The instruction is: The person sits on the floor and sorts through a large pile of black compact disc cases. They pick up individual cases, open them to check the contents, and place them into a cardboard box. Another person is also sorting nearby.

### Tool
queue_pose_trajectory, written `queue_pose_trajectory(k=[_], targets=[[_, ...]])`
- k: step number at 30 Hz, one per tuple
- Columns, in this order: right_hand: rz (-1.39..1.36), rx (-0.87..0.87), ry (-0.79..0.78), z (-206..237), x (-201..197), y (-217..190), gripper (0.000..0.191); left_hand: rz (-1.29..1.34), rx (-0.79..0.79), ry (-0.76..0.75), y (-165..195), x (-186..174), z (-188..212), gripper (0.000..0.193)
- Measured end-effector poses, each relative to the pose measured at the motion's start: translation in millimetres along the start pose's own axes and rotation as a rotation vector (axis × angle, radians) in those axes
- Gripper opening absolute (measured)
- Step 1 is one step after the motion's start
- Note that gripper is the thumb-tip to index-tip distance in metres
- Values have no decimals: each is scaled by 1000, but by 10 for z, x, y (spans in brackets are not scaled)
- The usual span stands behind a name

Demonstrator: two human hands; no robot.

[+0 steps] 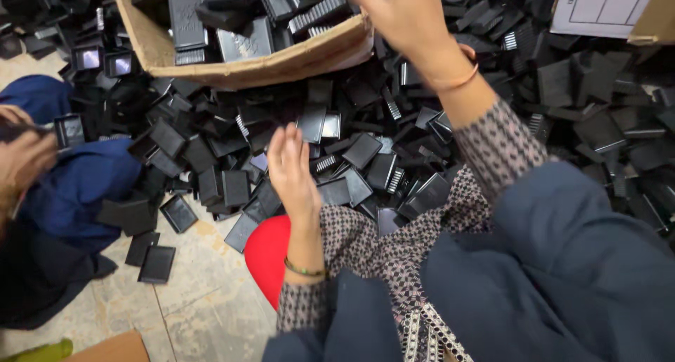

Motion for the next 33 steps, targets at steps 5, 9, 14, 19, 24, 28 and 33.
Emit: queue_pose_trajectory(k=[5,9,14,19,24,28,33], targets=[[277,202,-337,1115,944,1073,33,-89,-222,164,-770,-610,410,31],[383,-91,-164,1390,1355,1338,44,-59,-514,100,-1113,-680,550,28],[140,182,-340,1877,962,1176,27,41,-856,170,-1176,-534,530,45],[-185,68,-401,2808,650,517,37,337,-1031,151,-1389,-343,636,60],[-292,548,-471,2823,615,592,30,-33,-643,19,-1580,-394,522,52],[-55,227,-571,2389,516,759,37,-130,-515,204,-1364,-670,292,44],[584,186,-353,1447,555,1720,13,312,-690,313,-998,-925,219,21]])
Point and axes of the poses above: each hand's wrist, its own z-axis away from the middle knuckle, its own x-axis out of the palm, y = z × x, the point moved 2 cm from there along -z, towards the middle knuckle, and after that the axes turned 14 degrees about x, right-handed, at the moved point
